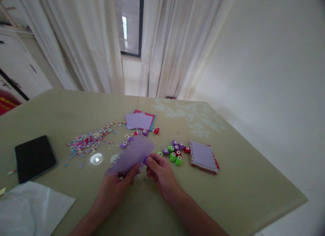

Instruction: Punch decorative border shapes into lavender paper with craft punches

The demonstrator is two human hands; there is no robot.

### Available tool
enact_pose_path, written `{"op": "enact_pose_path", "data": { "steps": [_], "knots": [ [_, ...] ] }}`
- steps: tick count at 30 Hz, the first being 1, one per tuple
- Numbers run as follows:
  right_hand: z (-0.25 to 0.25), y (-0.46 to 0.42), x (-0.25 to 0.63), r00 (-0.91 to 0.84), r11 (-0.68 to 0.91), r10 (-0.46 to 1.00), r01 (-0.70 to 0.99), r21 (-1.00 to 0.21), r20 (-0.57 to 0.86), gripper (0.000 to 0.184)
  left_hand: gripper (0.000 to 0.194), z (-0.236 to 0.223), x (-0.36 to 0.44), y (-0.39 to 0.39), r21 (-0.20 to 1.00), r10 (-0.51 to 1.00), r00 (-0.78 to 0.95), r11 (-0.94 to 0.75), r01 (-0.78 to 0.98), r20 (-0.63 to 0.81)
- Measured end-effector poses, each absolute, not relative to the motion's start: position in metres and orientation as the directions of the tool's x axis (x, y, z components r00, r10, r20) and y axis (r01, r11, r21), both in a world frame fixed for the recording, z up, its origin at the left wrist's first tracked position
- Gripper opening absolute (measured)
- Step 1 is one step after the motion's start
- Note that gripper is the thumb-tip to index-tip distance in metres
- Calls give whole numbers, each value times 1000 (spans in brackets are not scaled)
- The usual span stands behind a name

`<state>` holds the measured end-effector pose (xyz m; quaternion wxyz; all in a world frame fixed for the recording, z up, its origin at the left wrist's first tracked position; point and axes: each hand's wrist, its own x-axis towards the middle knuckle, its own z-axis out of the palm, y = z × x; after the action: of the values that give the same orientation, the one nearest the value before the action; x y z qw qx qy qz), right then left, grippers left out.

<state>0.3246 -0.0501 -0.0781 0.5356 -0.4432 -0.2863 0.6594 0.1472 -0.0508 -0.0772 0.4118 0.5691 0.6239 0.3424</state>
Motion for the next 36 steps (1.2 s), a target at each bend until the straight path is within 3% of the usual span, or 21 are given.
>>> {"op": "enact_pose_path", "data": {
  "steps": [4,11,19,36],
  "knots": [
    [-74,-49,329,1,-222,969,-436,-872,-248,51,46,-78,148,-49,923,992,47,89,374,-114],
    [-73,-51,328,-74,-331,942,-380,-864,-328,59,41,-79,153,-49,938,985,87,114,327,-150],
    [-77,-53,328,-59,-351,936,-214,-911,-347,65,37,-83,154,-48,943,985,103,97,318,-136],
    [-87,-49,329,-105,-346,938,-206,-915,-331,68,32,-71,148,-44,936,974,181,63,346,-133]
  ]
}}
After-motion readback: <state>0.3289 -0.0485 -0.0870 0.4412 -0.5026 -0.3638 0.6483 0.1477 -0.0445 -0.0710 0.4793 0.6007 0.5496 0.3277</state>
